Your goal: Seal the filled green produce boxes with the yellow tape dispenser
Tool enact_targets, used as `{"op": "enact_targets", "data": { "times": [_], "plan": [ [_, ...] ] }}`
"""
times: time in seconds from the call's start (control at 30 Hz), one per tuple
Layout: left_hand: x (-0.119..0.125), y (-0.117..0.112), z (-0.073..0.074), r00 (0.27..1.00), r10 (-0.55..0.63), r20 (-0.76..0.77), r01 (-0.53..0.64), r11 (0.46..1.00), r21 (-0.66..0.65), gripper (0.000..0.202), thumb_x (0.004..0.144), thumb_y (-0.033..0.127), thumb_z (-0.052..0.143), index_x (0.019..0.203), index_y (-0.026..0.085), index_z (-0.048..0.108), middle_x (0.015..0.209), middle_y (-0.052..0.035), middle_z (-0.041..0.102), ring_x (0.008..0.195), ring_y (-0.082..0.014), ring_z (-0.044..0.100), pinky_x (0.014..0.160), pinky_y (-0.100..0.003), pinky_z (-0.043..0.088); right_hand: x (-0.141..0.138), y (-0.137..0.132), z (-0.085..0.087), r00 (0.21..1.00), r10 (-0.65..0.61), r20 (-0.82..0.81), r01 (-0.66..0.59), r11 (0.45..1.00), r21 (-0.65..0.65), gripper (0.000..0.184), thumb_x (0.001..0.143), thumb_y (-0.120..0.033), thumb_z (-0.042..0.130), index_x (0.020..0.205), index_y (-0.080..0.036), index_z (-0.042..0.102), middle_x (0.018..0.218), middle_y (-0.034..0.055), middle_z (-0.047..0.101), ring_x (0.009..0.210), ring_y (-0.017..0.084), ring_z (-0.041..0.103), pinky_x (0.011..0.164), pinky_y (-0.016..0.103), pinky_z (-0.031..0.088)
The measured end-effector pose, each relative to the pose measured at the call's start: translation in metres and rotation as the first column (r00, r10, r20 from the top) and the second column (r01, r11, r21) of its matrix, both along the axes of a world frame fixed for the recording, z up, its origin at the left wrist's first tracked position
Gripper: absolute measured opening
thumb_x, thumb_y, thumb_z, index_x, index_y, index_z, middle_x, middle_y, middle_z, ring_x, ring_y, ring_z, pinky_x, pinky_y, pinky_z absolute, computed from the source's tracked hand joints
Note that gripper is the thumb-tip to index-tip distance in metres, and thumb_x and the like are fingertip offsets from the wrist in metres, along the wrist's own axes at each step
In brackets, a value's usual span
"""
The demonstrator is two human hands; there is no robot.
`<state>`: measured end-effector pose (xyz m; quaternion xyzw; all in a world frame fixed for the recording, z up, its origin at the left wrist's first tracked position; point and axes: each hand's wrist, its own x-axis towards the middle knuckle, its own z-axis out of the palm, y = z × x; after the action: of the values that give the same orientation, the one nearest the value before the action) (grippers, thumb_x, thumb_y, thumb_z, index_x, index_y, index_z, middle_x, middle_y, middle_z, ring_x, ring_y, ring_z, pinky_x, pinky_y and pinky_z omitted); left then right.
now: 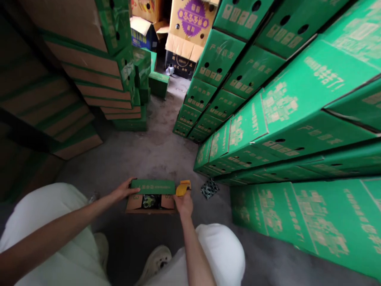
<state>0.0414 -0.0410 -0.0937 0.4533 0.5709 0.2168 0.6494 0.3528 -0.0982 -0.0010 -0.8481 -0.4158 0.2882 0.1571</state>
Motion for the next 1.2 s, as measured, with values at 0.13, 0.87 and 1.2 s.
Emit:
{"op": "enact_targets", "data": {
  "times": [0.13,0.87,1.2],
  "plan": [
    [-0.003,0.004,0.001,0.999,-0.01,0.03,0.011,1.0,-0.011,0.084,0.062,0.044,0.077,0.134,0.015,0.047,0.119,-0.0134,0.063,0.11,-0.0268,0.061,0.089,-0.035,0.05,-0.023,-0.02,0.016,0.966,-0.019,0.256,-0.033,0.98,0.196,0.058,0.082,-0.05,0.062,0.122,-0.011,0.047,0.102,0.0198,0.067,0.095,0.033,0.064,0.08,0.041,0.045],
    [0.004,-0.011,0.01,0.997,0.076,0.023,-0.076,0.997,-0.012,0.097,0.075,0.048,0.074,0.153,0.023,0.022,0.142,-0.014,0.051,0.126,-0.0268,0.053,0.104,-0.039,0.042,-0.096,0.065,-0.062,0.647,0.359,0.673,-0.722,0.571,0.39,0.04,0.098,-0.038,0.047,0.119,-0.004,0.055,0.083,0.0116,0.063,0.082,0.022,0.056,0.089,0.039,0.04],
    [0.053,-0.057,0.021,0.887,0.343,-0.31,-0.281,0.932,0.228,0.076,0.092,0.055,0.048,0.154,0.025,0.017,0.157,-0.0089,0.03,0.142,-0.0245,0.033,0.113,-0.036,0.031,-0.095,0.064,-0.034,0.785,0.412,0.462,-0.606,0.665,0.437,0.05,0.096,-0.046,0.044,0.125,-0.004,0.051,0.101,0.0176,0.064,0.097,0.026,0.056,0.093,0.045,0.041]
  ]
}}
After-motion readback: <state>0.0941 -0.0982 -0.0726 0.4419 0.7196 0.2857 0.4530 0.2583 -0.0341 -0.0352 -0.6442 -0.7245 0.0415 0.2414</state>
